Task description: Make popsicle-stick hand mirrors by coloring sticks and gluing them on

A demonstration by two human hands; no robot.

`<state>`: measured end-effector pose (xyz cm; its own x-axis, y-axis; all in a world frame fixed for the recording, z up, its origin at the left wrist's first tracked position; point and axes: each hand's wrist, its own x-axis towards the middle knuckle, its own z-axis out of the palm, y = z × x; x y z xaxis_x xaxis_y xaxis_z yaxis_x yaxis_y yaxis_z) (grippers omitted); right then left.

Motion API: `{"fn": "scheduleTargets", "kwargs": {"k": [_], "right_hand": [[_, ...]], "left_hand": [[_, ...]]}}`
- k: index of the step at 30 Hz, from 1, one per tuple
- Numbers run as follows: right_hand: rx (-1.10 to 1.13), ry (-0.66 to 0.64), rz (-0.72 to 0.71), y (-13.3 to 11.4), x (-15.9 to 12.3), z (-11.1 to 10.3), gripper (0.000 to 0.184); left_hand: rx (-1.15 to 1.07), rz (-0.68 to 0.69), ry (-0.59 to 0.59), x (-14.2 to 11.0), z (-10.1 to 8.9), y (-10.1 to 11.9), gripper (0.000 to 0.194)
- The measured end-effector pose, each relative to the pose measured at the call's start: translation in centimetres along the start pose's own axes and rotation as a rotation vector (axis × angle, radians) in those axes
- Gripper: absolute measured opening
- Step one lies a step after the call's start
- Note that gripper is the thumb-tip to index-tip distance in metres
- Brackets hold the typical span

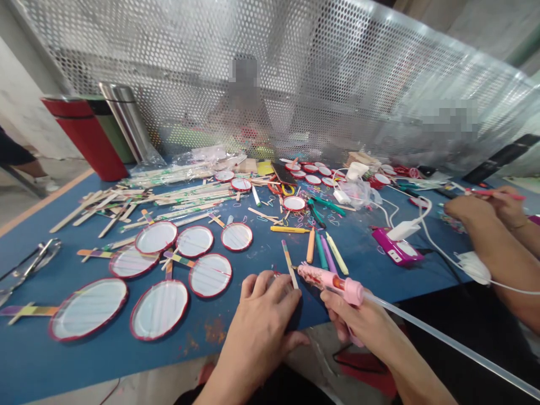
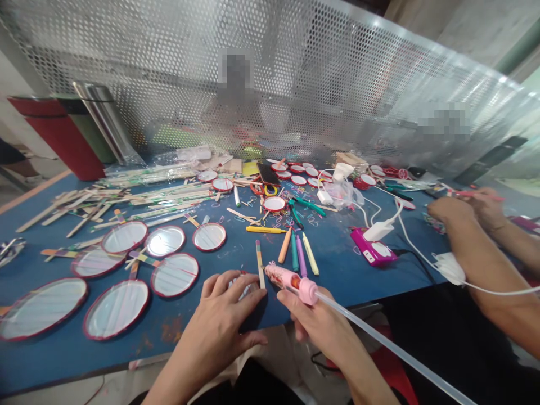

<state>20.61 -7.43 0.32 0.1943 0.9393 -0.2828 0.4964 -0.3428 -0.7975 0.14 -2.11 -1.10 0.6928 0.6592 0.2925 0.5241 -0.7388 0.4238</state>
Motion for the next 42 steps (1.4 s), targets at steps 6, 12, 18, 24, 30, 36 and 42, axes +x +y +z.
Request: {"fn": "scheduleTargets", "kwargs": {"k": [6,12,18,24,30,36,42], "right_hand": [[0.009,-0.021,0.003,-0.7,-0.1,-0.1,0.042],[0.023,-0.033,0.003,-1.6,-0.3,-0.2,0.04],[-0.018,-0.007,-0.012,-0.7,-0.1,-0.1,0.046],[-0.038,-0.012,-0.021,-0.9,-0.2,0.0,0.049],[-0.05,-0.036,-0.014,-1.6,-0.5,-0.2,0.049],[-0.044,-0.034,0.02,-1.7,-0.7,-0.2,0.055],[-0.02,-0.059,-0.022,-1.5,-0.7,-0.2,0.062]], "left_hand": [[0.001,-0.002,0.004,0.0,0.0,0.0,0.06],[0.0,-0.002,0.009,0.0,0.1,-0.1,0.061],[0.0,-0.007,0.008,0.0,0.2,-0.1,0.061],[-0.006,-0.012,0.002,0.0,0.0,0.0,0.063],[-0.007,-0.014,0.0,0.0,0.0,0.0,0.062],[-0.005,-0.015,-0.007,0.0,-0.1,0.0,0.059],[0.009,-0.018,-0.01,0.0,0.0,0.1,0.062]]}}
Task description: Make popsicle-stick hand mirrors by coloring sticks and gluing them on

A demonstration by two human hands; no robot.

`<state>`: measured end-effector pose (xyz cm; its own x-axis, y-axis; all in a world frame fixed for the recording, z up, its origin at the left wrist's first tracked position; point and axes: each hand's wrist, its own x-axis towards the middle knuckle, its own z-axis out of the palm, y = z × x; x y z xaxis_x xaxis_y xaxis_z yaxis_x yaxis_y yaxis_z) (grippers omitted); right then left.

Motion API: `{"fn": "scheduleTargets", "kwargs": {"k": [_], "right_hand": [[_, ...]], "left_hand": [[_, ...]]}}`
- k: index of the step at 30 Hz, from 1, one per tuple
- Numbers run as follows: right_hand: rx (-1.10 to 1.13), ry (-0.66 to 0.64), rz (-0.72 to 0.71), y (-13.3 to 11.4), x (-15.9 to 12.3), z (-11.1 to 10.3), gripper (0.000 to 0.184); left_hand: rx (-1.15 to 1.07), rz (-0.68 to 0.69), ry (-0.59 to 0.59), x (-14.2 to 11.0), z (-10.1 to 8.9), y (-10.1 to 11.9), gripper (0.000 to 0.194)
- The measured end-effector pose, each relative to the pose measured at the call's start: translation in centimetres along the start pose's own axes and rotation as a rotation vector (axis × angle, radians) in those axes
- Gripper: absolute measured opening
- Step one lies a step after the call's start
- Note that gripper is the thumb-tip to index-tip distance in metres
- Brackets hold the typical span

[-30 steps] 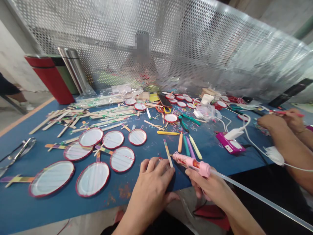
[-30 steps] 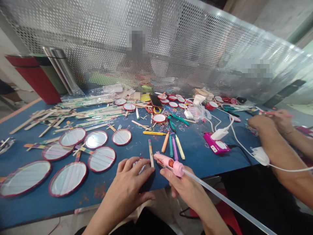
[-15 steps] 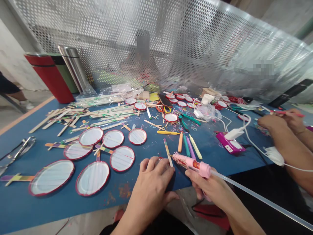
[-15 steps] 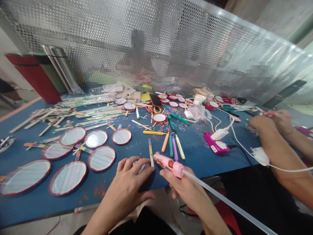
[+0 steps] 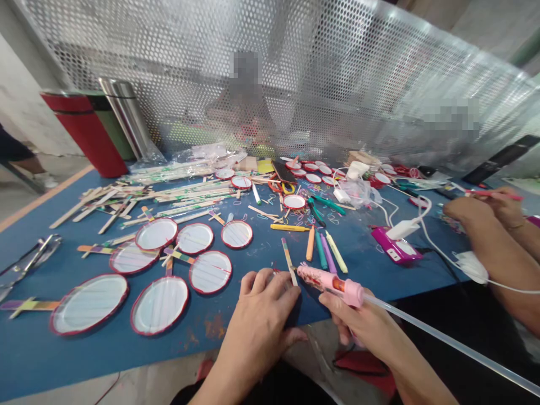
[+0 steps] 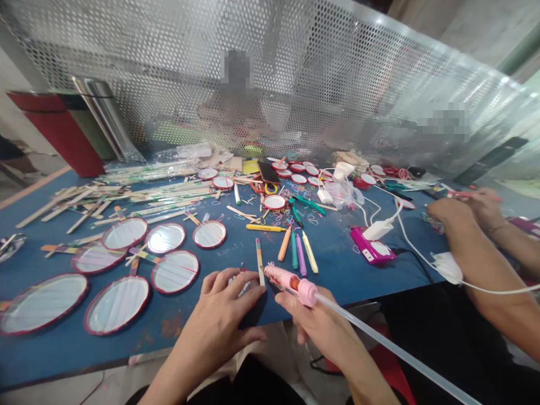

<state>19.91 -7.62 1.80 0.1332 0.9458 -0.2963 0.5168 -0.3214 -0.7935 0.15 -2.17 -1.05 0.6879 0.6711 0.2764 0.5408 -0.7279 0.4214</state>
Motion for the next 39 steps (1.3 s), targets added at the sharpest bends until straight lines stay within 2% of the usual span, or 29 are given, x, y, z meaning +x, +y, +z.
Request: {"fn": "scheduleTargets", "kwargs": {"k": [18,23,33,39], "right_hand": [[0.009,0.003,0.063,-0.2,-0.6,-0.1,0.059],[0.022,0.003,0.041,0.6,-0.6,0.0,0.058],[0.053,0.025,0.043,1.5,-0.8,0.3,0.04],[0.052,0.034,0.056,1.8,-1.0,0.5,0.042]], "left_hand": [[-0.001,0.01,-0.003,0.0,0.0,-0.1,0.059],[0.007,0.01,0.0,-0.1,0.1,-0.1,0.059],[0.009,0.014,-0.001,0.0,0.1,-0.1,0.06],[0.003,0.016,0.011,-0.2,0.1,-0.2,0.057]]}}
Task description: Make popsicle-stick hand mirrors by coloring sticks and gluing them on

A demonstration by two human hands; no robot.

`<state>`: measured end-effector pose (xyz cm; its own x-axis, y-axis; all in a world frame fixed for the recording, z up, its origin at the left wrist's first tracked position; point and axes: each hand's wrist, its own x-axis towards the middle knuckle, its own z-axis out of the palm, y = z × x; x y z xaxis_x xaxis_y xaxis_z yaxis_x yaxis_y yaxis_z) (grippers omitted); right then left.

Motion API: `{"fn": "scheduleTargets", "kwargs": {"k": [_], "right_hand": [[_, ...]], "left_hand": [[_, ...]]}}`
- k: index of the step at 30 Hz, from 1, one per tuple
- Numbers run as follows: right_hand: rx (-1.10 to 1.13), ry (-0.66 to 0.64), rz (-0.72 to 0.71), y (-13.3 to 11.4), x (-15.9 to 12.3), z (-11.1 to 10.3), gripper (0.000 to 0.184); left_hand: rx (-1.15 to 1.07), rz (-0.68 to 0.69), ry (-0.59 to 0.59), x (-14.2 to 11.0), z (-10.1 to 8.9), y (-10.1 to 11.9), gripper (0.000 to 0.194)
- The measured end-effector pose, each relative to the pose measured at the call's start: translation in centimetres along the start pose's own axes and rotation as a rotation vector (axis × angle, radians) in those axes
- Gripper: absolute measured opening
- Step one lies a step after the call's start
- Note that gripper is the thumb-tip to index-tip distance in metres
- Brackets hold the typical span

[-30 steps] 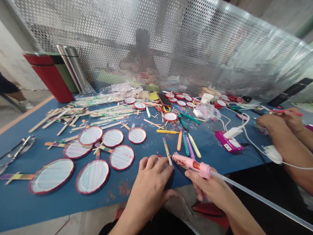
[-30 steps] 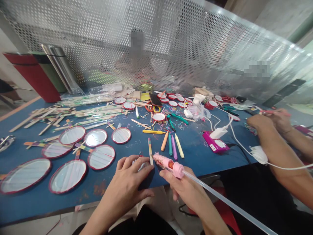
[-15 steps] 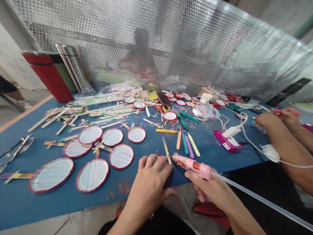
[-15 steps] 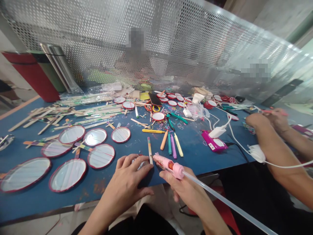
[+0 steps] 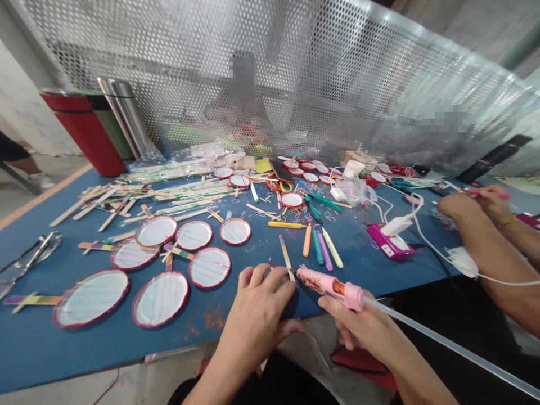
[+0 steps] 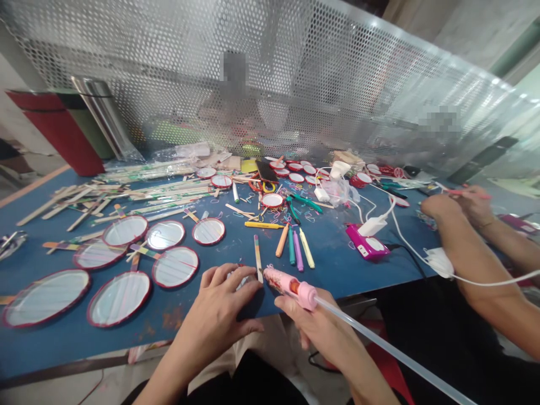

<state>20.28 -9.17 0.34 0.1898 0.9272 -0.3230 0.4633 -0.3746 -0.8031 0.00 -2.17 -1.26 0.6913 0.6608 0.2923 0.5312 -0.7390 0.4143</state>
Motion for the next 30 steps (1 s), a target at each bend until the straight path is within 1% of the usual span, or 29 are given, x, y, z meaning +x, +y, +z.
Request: {"fn": "scheduleTargets", "kwargs": {"k": [4,6,11,22,30], "right_hand": [[-0.016,-0.012,0.016,-0.7,-0.3,-0.1,0.049],[-0.029,-0.009,0.016,-1.0,-0.4,-0.2,0.05],[-0.058,0.019,0.007,-0.8,-0.6,-0.1,0.052],[-0.042,0.027,0.056,-0.3,-1.1,-0.1,0.047],[-0.07,0.043,0.029,-0.5,-1.4,0.1,0.042]], "left_hand": [[-0.002,0.012,-0.002,0.1,-0.1,-0.1,0.053],[0.001,0.015,0.001,0.1,-0.1,-0.1,0.052],[0.007,0.012,0.01,0.0,-0.1,0.0,0.053],[-0.008,0.011,-0.001,0.1,-0.2,0.0,0.05],[-0.008,0.015,0.001,0.0,-0.2,0.0,0.045]]}}
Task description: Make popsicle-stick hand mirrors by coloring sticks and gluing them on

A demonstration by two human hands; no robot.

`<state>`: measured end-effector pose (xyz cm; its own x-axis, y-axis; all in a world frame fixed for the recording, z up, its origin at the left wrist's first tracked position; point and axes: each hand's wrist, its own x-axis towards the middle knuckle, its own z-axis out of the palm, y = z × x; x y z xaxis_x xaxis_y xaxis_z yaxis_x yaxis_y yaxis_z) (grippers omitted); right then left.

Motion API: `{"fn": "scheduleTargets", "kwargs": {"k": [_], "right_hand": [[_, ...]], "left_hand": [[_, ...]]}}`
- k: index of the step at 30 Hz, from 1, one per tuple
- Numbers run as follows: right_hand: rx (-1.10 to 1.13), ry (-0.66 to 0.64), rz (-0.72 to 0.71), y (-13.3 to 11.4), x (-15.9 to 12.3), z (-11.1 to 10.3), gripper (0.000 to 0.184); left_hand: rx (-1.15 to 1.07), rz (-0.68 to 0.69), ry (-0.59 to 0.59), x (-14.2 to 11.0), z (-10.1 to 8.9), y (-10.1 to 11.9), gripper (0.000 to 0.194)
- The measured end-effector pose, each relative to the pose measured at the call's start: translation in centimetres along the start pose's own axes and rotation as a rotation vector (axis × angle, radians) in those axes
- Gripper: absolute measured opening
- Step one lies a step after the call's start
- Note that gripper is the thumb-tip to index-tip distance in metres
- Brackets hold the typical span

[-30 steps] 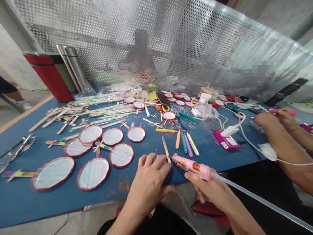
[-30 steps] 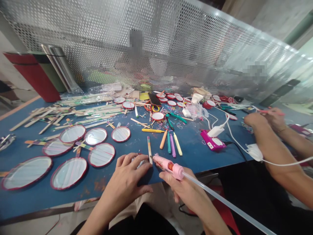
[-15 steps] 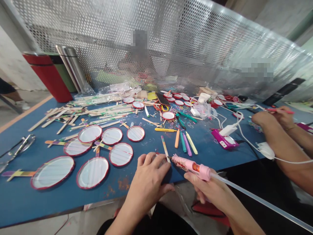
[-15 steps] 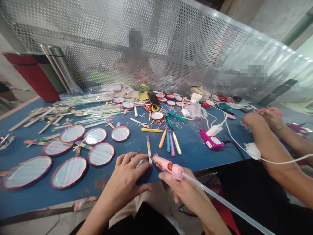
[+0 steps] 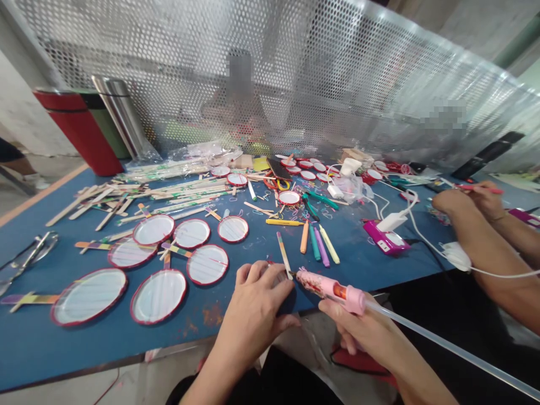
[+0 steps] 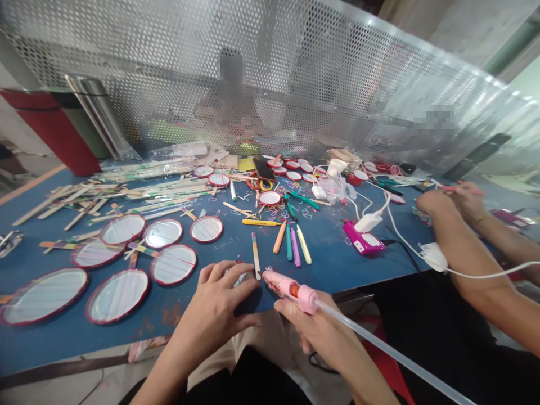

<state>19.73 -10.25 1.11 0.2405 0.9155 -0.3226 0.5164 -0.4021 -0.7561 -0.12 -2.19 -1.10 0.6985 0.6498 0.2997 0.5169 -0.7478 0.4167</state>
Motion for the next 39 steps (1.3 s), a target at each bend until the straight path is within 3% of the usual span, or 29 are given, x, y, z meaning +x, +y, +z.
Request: {"fn": "scheduleTargets", "kwargs": {"k": [5,8,17,23,29,33,37,39], "right_hand": [[0.002,-0.048,0.039,-1.9,-0.8,-0.5,0.033],[0.008,-0.022,0.074,-2.4,-1.1,-0.6,0.042],[-0.042,-0.073,0.055,-1.8,-1.2,-0.6,0.036],[-0.005,-0.081,0.029,-2.0,-1.3,-0.6,0.053],[-0.044,-0.062,0.054,-1.7,-1.3,-0.5,0.034],[-0.054,-0.043,0.05,-1.5,-1.3,-0.4,0.047],[-0.023,-0.042,0.047,-1.3,-1.3,-0.3,0.033],[-0.004,-0.046,0.049,-1.0,-1.2,-0.4,0.043]], "left_hand": [[-0.001,0.0,0.008,0.0,-0.1,0.1,0.042],[0.003,0.002,0.013,0.0,0.0,0.0,0.042],[0.009,0.01,0.024,0.1,0.1,-0.1,0.045],[0.013,0.009,0.024,0.0,0.2,-0.1,0.045],[0.005,0.012,0.029,-0.1,0.2,-0.2,0.046],[0.002,0.005,0.023,0.0,0.1,-0.2,0.045],[0.009,0.004,0.026,0.0,0.2,-0.1,0.045],[0.009,0.004,0.027,0.0,0.2,-0.1,0.045]]}}
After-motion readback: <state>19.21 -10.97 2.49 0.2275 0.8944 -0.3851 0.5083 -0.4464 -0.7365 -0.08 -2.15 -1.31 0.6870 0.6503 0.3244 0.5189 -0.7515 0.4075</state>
